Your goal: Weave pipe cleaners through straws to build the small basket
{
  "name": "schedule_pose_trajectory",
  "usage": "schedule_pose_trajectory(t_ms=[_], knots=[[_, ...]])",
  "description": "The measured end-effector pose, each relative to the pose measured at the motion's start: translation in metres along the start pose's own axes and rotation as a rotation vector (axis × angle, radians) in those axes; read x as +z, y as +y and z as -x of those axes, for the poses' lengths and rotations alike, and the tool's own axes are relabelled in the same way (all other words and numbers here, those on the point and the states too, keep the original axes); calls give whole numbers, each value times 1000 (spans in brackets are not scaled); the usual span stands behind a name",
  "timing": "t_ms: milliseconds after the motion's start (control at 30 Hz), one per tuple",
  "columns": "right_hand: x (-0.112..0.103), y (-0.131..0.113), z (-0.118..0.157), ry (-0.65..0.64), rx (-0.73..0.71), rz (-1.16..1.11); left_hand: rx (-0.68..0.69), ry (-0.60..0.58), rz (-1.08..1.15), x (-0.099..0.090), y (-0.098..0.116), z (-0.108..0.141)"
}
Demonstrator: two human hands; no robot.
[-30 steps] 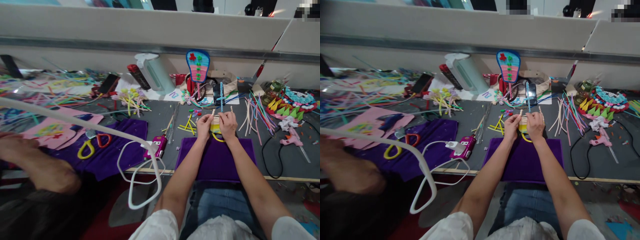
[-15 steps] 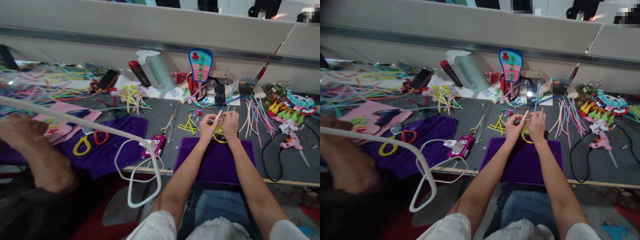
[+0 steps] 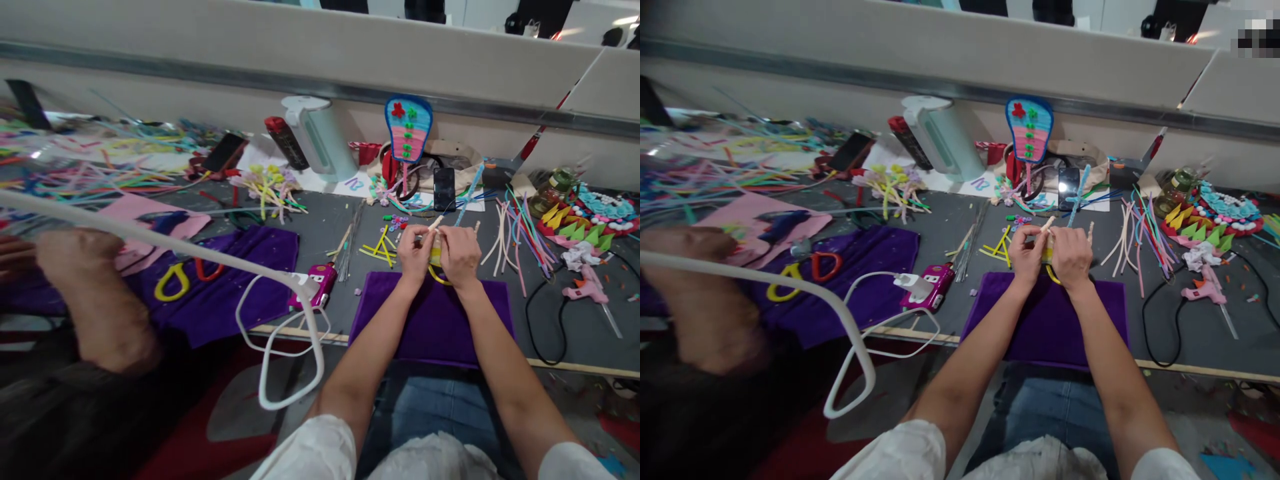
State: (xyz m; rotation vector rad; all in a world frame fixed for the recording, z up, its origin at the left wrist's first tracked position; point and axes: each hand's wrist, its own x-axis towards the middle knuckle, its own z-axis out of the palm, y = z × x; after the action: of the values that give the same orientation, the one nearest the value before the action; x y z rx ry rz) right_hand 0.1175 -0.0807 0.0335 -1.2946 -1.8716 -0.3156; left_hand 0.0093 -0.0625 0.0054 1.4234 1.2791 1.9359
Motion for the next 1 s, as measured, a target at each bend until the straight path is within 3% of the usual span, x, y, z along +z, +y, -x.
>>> schedule_pose_trajectory(t_ms=[167, 467, 733, 867, 1000], knots=[[-4, -4, 3, 32, -75, -39, 109, 15, -64, -3, 0, -1], [-12, -8, 0, 10, 34, -50, 272, -44, -137, -8, 2, -5], [-18, -16, 1, 10, 33, -83, 300, -37, -131, -10, -1, -3], [-19, -17, 2, -36, 106, -73, 332, -46, -200, -15, -6, -5], [-20, -14, 0, -192, 259, -229, 441, -74, -250, -17, -10, -8]])
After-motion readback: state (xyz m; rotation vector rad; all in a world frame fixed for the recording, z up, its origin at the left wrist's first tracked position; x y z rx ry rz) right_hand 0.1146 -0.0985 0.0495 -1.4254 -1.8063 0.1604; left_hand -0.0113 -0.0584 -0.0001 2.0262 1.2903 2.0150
